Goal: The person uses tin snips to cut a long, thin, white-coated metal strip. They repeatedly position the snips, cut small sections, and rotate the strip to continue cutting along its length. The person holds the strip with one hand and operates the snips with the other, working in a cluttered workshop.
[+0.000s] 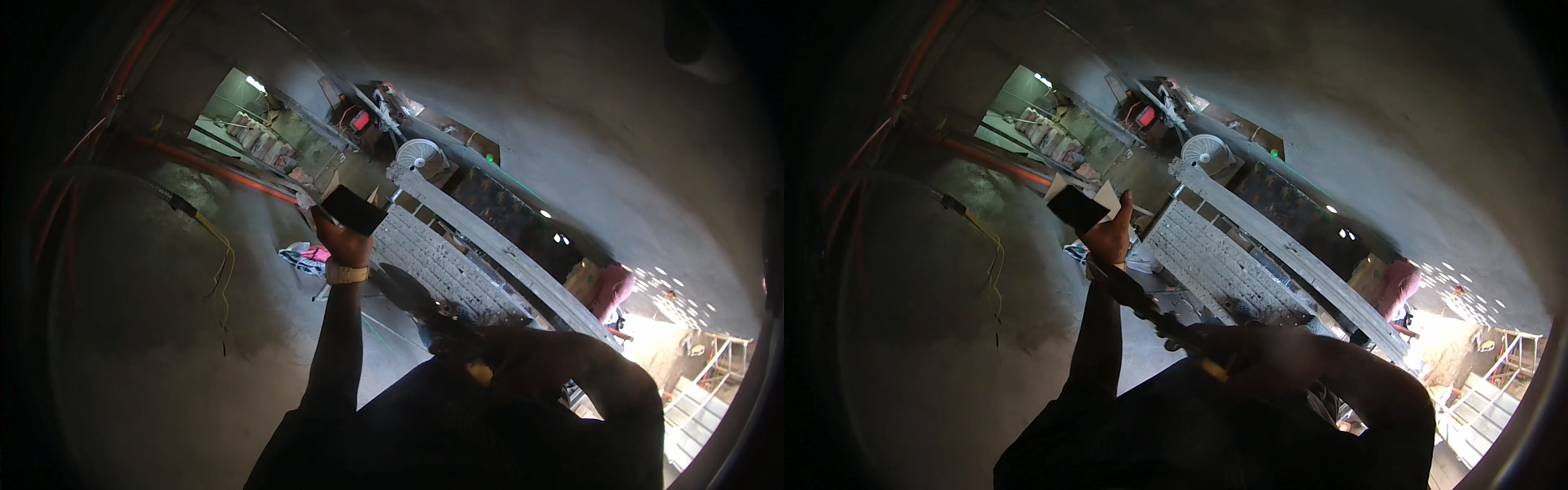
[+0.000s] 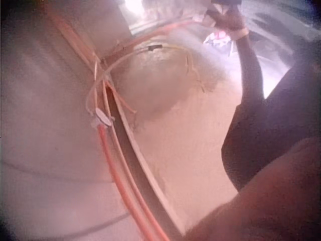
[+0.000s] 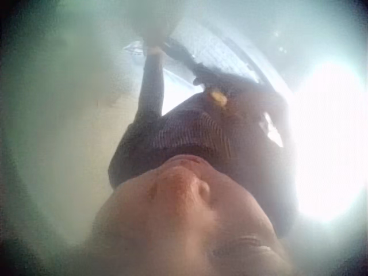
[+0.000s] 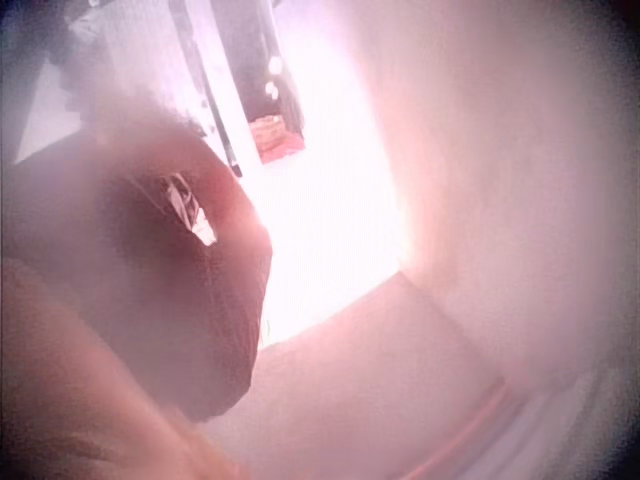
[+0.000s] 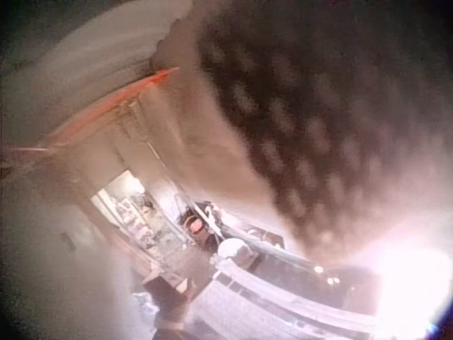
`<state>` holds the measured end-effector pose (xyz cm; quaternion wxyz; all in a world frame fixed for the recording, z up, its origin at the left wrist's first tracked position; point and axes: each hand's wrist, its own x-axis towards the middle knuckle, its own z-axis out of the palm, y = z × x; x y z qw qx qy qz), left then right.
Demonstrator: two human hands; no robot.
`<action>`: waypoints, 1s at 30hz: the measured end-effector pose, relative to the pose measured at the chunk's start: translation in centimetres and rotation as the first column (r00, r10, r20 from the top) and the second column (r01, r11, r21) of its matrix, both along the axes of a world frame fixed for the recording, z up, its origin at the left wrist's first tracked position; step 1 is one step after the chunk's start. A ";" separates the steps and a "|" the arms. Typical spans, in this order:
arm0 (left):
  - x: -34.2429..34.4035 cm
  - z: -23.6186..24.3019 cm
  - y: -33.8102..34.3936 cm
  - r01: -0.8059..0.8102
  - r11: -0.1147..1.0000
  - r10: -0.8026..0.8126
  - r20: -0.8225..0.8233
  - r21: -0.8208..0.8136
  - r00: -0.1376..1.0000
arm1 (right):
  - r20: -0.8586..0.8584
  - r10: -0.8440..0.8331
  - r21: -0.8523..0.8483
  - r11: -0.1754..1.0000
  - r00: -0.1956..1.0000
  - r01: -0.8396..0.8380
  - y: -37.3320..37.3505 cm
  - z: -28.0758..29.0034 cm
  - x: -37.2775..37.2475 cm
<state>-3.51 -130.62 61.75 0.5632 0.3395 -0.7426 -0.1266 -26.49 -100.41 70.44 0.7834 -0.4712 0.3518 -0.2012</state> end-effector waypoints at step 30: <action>-3.9 -3.9 1.4 0.077 0.989 0.028 -0.661 0.129 0.750 | -0.086 -0.594 -0.357 0.768 0.800 0.532 -2.9 0.8 8.9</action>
